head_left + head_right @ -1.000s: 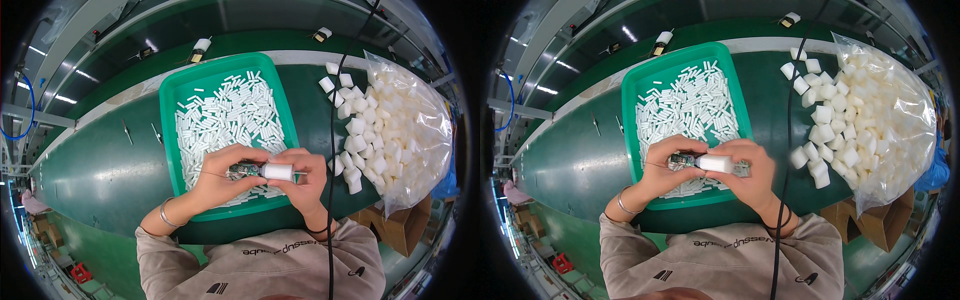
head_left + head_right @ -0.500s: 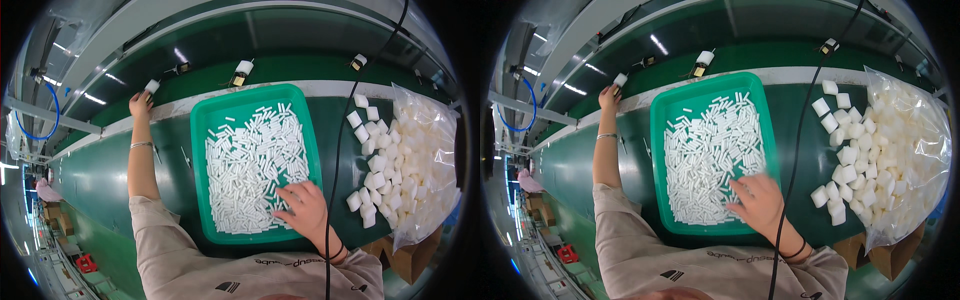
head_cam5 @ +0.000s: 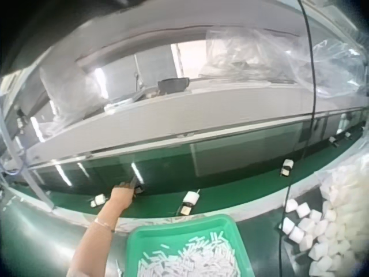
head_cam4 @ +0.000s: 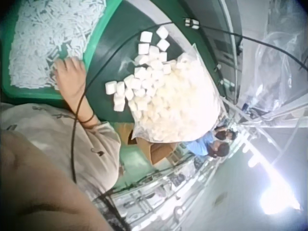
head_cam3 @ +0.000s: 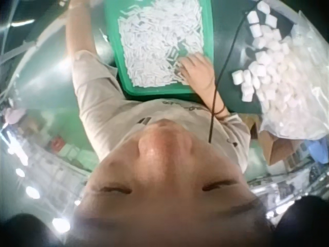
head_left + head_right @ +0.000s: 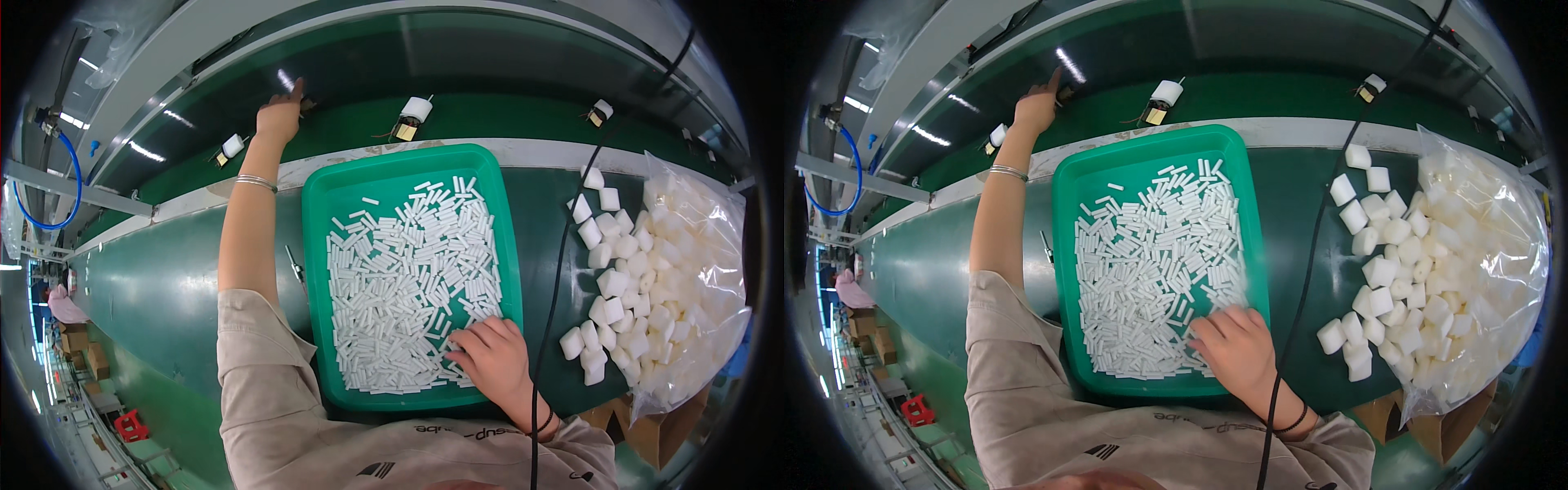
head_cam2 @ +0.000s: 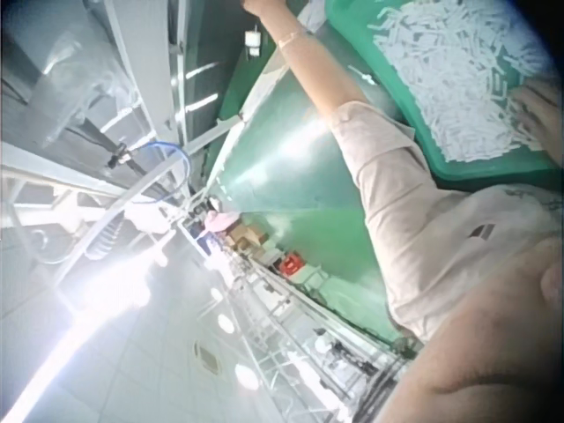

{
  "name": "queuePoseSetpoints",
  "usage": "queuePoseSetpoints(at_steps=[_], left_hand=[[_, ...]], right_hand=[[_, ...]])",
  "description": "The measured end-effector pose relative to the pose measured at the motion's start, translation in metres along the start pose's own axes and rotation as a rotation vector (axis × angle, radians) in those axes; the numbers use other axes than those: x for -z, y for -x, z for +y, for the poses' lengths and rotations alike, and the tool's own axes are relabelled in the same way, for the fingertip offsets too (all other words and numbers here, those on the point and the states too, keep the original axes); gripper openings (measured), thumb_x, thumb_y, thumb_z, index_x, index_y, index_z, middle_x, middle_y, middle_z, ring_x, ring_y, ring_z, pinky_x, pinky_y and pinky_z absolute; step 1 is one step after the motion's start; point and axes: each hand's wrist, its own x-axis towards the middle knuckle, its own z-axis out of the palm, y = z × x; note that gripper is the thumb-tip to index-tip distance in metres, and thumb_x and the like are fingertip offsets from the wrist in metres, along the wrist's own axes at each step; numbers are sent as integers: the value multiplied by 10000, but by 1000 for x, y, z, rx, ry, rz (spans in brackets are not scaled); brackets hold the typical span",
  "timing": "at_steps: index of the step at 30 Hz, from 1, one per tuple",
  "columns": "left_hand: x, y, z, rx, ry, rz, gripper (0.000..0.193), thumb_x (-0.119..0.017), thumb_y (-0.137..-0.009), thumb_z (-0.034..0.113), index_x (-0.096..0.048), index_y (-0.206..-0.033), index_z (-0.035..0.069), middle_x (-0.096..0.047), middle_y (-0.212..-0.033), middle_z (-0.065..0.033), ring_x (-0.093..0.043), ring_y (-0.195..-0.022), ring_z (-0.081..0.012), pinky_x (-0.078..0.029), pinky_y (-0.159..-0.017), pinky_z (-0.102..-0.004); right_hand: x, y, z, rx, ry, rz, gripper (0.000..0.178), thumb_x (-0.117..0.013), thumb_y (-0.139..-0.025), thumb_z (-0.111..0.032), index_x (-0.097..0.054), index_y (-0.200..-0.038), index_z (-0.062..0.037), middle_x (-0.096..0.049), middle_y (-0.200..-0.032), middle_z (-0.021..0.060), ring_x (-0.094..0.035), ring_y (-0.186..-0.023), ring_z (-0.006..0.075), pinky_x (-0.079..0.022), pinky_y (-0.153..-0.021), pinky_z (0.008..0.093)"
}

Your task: The person inserts small white components into a black electronic circuit housing and moves completed units along a green conveyor belt. They also handle a large plastic bag of white components and arrange them on the workspace.

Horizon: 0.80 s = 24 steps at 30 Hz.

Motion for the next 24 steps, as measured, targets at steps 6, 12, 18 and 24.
queuePoseSetpoints(at_steps=[6,12,18,24], left_hand=[[22,31,9,1,176,135,205,-577,-726,84,-578,-931,78,-615,-875,-85,-597,-784,-220,-490,-664,-357],[68,75,36,381,1508,53,183,-565,-822,106,-504,-987,52,-565,-805,-17,-574,-695,-100,-485,-548,-223],[132,158,114,88,2345,-310,441,-491,-871,123,-324,-1269,33,-520,-984,-54,-574,-805,-148,-509,-630,-260],[158,215,158,-44,2490,-534,402,-476,-886,221,-363,-1203,1,-513,-1015,-118,-594,-818,-213,-517,-618,-296]], right_hand=[[-3,1,1,98,-39,68,144,-666,-612,-101,-581,-728,-99,-518,-712,18,-515,-687,186,-413,-555,305],[4,7,-2,-127,-470,139,133,-650,-717,-117,-578,-810,-53,-566,-683,71,-546,-604,235,-418,-533,297],[5,8,-2,-263,-660,284,117,-593,-772,-25,-581,-888,-35,-577,-685,90,-567,-586,191,-440,-554,258],[7,12,2,-226,-791,409,269,-608,-750,15,-599,-1015,-30,-605,-780,110,-604,-692,136,-467,-639,220]])
